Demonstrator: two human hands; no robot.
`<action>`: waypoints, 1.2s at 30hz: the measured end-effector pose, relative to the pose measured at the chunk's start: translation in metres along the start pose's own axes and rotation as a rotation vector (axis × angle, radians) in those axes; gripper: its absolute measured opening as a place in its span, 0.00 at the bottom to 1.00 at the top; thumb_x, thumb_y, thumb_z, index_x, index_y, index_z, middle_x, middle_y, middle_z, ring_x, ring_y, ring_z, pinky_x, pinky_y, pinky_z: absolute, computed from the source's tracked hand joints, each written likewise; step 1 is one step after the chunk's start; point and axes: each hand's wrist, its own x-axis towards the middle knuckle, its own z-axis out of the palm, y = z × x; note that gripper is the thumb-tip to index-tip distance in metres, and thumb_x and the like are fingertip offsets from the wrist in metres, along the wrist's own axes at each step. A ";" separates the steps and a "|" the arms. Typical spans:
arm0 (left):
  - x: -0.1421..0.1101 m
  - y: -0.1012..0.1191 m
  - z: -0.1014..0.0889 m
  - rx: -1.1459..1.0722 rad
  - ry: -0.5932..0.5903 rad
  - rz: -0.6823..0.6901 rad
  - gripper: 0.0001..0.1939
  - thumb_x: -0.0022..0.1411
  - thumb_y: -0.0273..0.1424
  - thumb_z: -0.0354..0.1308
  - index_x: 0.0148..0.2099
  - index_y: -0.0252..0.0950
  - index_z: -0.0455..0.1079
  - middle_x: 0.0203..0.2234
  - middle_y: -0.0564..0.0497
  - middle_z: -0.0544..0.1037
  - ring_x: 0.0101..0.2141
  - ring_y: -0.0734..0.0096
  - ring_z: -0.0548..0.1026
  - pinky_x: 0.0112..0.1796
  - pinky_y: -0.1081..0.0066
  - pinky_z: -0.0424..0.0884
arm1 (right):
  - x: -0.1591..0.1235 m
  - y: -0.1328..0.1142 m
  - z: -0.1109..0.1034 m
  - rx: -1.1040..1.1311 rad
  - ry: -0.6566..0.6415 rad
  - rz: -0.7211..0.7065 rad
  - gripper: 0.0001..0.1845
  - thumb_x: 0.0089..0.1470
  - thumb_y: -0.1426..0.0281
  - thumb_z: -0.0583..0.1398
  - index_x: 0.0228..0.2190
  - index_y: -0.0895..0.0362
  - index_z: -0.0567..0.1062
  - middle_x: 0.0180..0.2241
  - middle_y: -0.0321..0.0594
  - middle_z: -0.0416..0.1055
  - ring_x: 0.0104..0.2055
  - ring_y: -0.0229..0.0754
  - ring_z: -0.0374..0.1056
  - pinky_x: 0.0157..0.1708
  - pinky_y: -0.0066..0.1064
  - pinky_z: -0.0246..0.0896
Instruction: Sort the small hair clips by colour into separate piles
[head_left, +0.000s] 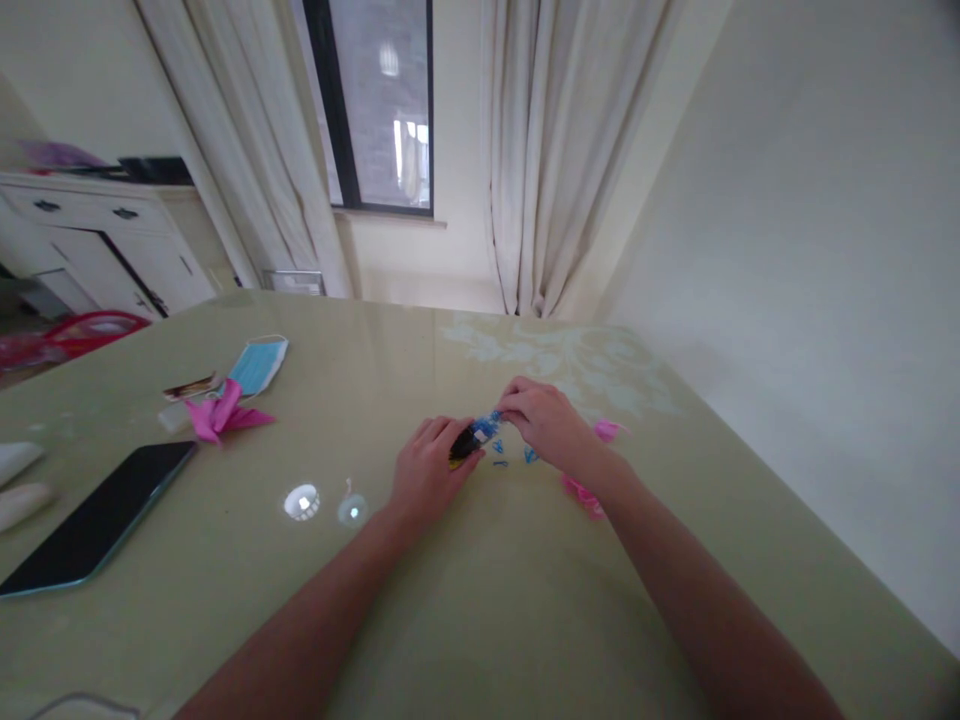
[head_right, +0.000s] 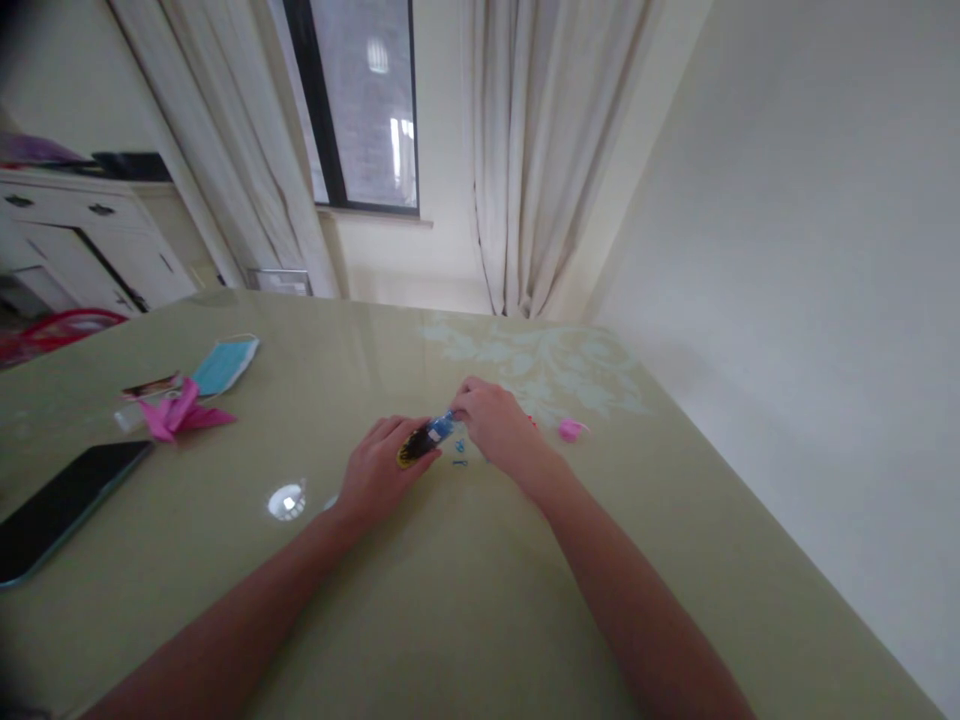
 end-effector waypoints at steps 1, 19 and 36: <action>0.000 0.000 0.000 0.005 -0.001 0.002 0.19 0.65 0.35 0.67 0.58 0.44 0.74 0.46 0.48 0.81 0.48 0.57 0.78 0.48 0.61 0.76 | 0.001 0.001 0.000 0.003 -0.002 0.003 0.11 0.63 0.78 0.63 0.35 0.56 0.86 0.38 0.42 0.78 0.39 0.41 0.73 0.42 0.30 0.62; 0.000 -0.003 0.004 -0.027 -0.003 0.017 0.21 0.65 0.34 0.68 0.59 0.45 0.73 0.49 0.48 0.81 0.50 0.56 0.78 0.51 0.60 0.76 | 0.004 0.006 0.005 0.100 0.069 0.221 0.07 0.54 0.74 0.70 0.30 0.57 0.76 0.29 0.36 0.75 0.31 0.38 0.68 0.32 0.29 0.55; 0.002 -0.002 0.002 -0.086 0.004 -0.026 0.21 0.65 0.32 0.68 0.59 0.45 0.72 0.49 0.49 0.80 0.50 0.59 0.78 0.51 0.62 0.76 | -0.003 -0.005 -0.009 0.162 0.073 0.013 0.10 0.57 0.80 0.65 0.34 0.55 0.85 0.35 0.40 0.81 0.37 0.41 0.75 0.40 0.30 0.65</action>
